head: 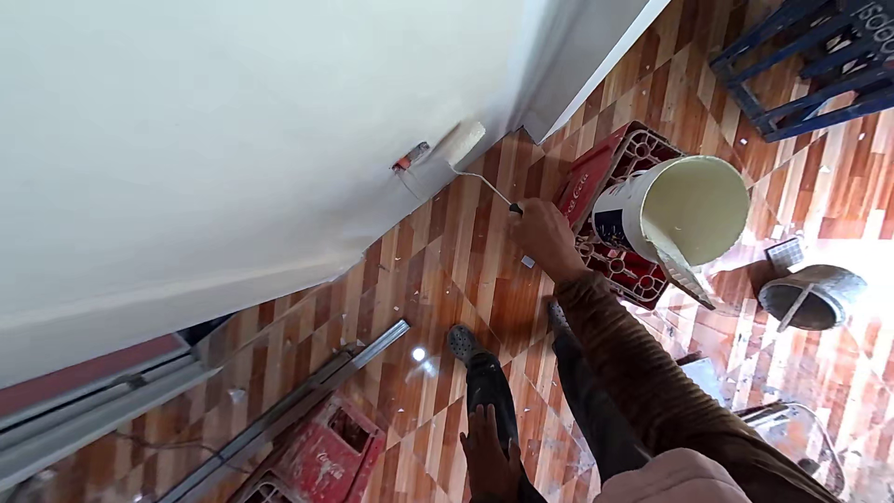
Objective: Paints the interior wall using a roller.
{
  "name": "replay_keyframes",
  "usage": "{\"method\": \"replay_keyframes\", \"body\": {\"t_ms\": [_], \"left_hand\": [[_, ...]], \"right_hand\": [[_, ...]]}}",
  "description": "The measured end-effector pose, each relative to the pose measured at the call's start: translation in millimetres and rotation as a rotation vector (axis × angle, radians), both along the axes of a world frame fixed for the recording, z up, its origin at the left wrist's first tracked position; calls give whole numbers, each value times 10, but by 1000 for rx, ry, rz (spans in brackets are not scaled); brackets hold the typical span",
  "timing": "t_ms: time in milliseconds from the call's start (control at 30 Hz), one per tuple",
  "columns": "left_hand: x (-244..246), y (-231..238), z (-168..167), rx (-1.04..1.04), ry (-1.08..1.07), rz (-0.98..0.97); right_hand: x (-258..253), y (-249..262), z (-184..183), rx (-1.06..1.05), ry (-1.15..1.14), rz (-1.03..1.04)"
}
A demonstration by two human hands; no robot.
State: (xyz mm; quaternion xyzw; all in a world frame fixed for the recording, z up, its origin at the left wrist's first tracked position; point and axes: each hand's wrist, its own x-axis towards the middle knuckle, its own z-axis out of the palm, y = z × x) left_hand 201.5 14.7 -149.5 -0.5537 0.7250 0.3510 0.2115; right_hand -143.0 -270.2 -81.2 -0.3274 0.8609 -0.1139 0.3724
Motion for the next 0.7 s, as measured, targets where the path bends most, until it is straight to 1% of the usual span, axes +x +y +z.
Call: {"method": "replay_keyframes", "body": {"t_ms": [100,167,267,300,367,433,500,567,600,667,700], "left_hand": [[-19,-3,38,-8,9,13],[-9,17,48,-26,26,23],[44,62,4,-41,41,32],[62,76,-9,-40,40,38],[99,122,14,-32,33,50],[89,125,38,-18,28,52],[54,106,50,3,29,50],[53,125,47,7,28,47],[63,141,56,15,25,52],[60,148,89,22,18,63],[45,134,106,25,18,72]], "right_hand": [[-25,54,151,-5,115,-1],[-30,75,198,-6,125,-17],[-37,66,291,-121,114,-54],[-38,55,382,-171,131,-58],[-25,78,682,-234,168,-44],[-45,66,1002,-227,196,-26],[-91,16,1130,-215,197,-15],[-161,-14,1022,-191,121,-11],[-217,-54,871,-161,81,-1],[-361,-266,454,-93,51,44],[-394,-375,329,-66,42,61]]}}
